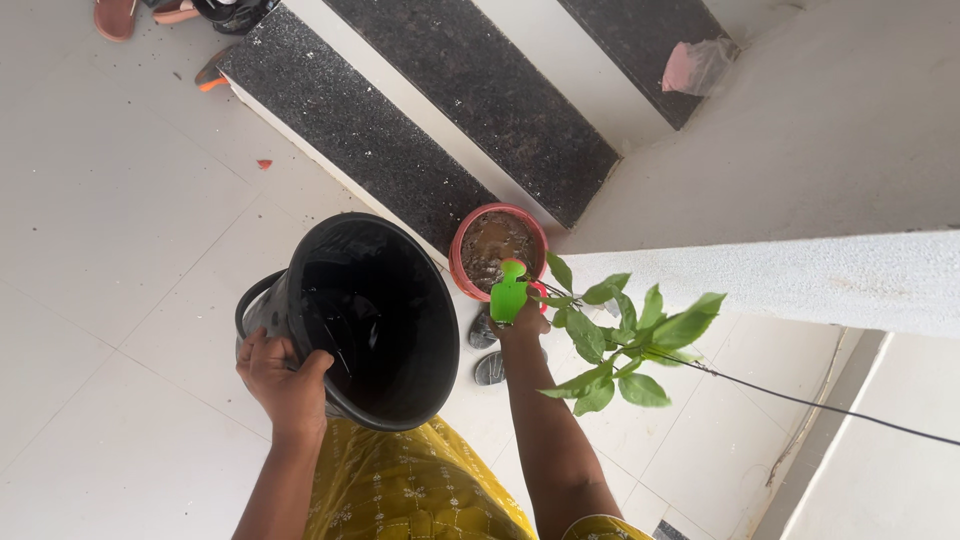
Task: The person waters several potted plants using a small toy watering can, refilling the can from a bucket and a larger container between waterings, and later removes dried leaves from the soil of one plant by hand.
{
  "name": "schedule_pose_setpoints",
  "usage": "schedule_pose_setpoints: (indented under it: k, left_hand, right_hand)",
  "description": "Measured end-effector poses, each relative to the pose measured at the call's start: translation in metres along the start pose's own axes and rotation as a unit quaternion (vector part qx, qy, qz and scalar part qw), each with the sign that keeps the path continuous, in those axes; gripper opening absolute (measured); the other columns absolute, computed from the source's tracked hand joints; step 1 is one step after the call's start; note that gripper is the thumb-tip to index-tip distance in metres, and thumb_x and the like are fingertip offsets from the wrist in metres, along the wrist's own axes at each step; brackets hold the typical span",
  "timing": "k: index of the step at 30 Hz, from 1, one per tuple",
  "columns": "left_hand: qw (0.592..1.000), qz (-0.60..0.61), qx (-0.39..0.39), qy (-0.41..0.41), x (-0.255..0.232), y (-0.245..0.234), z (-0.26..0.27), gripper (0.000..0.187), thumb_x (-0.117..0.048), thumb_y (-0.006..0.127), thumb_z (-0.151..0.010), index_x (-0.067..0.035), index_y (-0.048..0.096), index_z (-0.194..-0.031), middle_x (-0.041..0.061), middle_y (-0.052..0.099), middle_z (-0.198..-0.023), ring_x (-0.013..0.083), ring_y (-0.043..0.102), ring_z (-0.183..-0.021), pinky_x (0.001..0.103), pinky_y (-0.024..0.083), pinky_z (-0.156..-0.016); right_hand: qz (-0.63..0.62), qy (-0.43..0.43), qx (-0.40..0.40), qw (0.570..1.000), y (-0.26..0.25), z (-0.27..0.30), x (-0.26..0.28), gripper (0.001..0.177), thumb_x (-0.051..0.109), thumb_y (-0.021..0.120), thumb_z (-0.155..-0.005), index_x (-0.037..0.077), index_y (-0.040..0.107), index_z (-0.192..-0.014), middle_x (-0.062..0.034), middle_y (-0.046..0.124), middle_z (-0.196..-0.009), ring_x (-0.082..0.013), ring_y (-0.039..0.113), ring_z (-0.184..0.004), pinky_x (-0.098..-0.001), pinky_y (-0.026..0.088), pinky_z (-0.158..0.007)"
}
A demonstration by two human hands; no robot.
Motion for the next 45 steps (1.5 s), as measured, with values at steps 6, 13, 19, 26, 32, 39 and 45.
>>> schedule_pose_setpoints:
  k: [6,13,19,26,32,39,45]
  left_hand:
    - [1.000,-0.004,0.006,-0.013,-0.011,-0.004,-0.012,0.038,-0.001,0.074,-0.064,-0.014,0.039,-0.070,0.006,0.050,-0.106,0.0358,0.033,-0.145,0.054,0.033,-0.109]
    - [1.000,-0.013,0.007,0.006,-0.018,-0.003,-0.025,0.036,0.000,0.073,-0.064,-0.012,0.039,-0.068,0.008,0.052,-0.104,0.0357,0.034,-0.143,0.054,0.035,-0.109]
    - [1.000,0.004,0.014,0.010,-0.019,-0.003,-0.032,0.036,0.000,0.072,-0.065,-0.013,0.039,-0.068,0.008,0.052,-0.104,0.0354,0.033,-0.144,0.052,0.036,-0.109]
    - [1.000,0.001,0.020,0.007,-0.024,-0.003,-0.033,0.035,0.000,0.071,-0.065,-0.013,0.039,-0.068,0.006,0.052,-0.104,0.0356,0.033,-0.144,0.052,0.036,-0.108]
    - [1.000,-0.012,0.021,0.014,-0.023,-0.004,-0.029,0.035,0.000,0.070,-0.065,-0.013,0.038,-0.069,0.007,0.051,-0.098,0.0355,0.034,-0.144,0.052,0.037,-0.107]
    - [0.999,-0.025,0.019,0.011,-0.023,-0.007,-0.020,0.035,-0.001,0.071,-0.065,-0.012,0.039,-0.068,0.008,0.053,-0.103,0.0360,0.032,-0.147,0.054,0.034,-0.108]
    - [1.000,0.020,0.017,-0.009,-0.020,-0.012,-0.012,0.035,0.000,0.071,-0.066,-0.013,0.038,-0.068,0.010,0.051,-0.111,0.0358,0.030,-0.148,0.053,0.035,-0.108]
  right_hand:
    - [-0.048,0.063,0.153,0.985,0.015,-0.042,-0.014,0.055,0.055,0.062,-0.088,0.023,0.057,-0.132,-0.0088,0.062,-0.128,-0.0310,0.061,-0.109,-0.0545,0.053,-0.086]
    - [-0.060,0.036,0.127,0.989,0.020,-0.059,-0.005,0.066,0.065,0.072,-0.086,0.021,0.059,-0.133,-0.0103,0.052,-0.127,-0.0274,0.052,-0.116,-0.0435,0.058,-0.084]
    - [-0.095,0.079,0.120,0.985,0.026,-0.059,0.004,0.070,0.070,0.068,-0.088,0.016,0.059,-0.131,-0.0164,0.049,-0.124,-0.0246,0.049,-0.107,-0.0370,0.059,-0.078]
    - [-0.119,0.082,0.204,0.968,0.038,-0.059,0.021,0.057,0.060,0.066,-0.090,0.011,0.062,-0.119,-0.0132,0.060,-0.113,-0.0256,0.061,-0.090,-0.0336,0.059,-0.068]
    - [-0.193,0.116,0.259,0.939,0.045,-0.054,0.025,0.036,0.037,0.066,-0.097,0.004,0.065,-0.109,-0.0150,0.065,-0.099,-0.0275,0.066,-0.082,-0.0328,0.062,-0.064]
    - [-0.236,0.165,0.313,0.905,0.053,-0.045,0.029,0.045,0.043,0.071,-0.085,0.003,0.070,-0.103,-0.0139,0.068,-0.092,-0.0252,0.067,-0.074,-0.0259,0.061,-0.055]
    - [-0.254,0.200,0.399,0.858,0.058,-0.034,0.034,0.047,0.043,0.075,-0.085,0.002,0.071,-0.108,-0.0180,0.067,-0.097,-0.0266,0.069,-0.077,-0.0256,0.063,-0.059]
Point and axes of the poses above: each hand's wrist, its own z-axis away from the middle knuckle, its own y-axis out of the palm, x = y × z, the point moved 5 cm from there along -z, towards the middle knuckle
